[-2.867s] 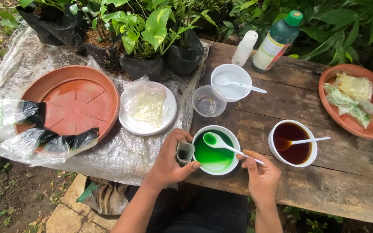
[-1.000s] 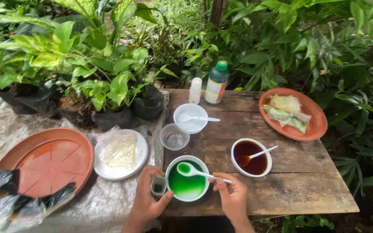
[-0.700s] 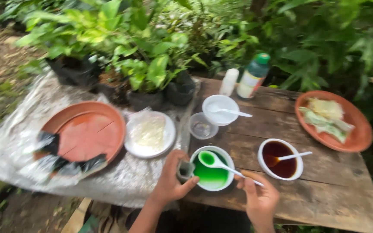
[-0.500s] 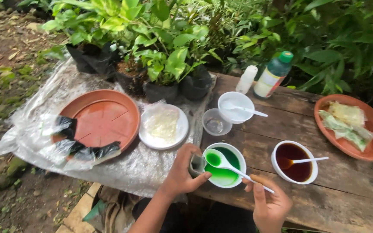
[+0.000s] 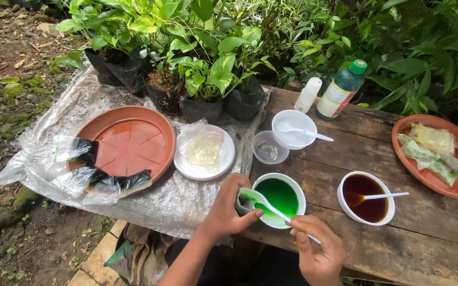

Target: Mixing green liquid nutrient into a bowl of water using a spoon on a wooden table outdoors.

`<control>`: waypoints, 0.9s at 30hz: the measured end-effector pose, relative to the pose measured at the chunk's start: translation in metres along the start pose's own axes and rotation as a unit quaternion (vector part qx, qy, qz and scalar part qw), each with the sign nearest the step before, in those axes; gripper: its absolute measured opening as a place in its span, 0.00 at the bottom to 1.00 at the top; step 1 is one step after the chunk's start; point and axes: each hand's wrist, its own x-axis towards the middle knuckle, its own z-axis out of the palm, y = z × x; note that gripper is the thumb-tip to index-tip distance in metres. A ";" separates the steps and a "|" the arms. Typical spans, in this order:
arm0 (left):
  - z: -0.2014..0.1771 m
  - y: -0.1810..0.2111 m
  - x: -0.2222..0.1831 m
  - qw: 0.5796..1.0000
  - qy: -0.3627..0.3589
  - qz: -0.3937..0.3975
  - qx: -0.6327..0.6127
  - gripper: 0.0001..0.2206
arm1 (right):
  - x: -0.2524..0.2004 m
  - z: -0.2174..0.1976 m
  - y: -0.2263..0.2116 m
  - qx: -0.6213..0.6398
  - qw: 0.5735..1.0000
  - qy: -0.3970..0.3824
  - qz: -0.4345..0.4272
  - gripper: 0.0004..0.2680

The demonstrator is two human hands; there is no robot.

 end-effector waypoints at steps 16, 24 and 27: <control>0.000 -0.002 -0.002 1.000 0.005 -0.004 0.007 0.22 | -0.001 -0.009 0.020 0.049 0.997 0.021 0.048 0.07; -0.001 0.000 -0.002 1.000 0.007 -0.017 0.001 0.22 | -0.022 -0.013 0.098 0.085 0.956 0.155 0.233 0.10; -0.003 0.005 -0.002 1.000 0.003 -0.028 -0.011 0.21 | -0.031 -0.012 0.107 0.096 0.954 0.170 0.226 0.10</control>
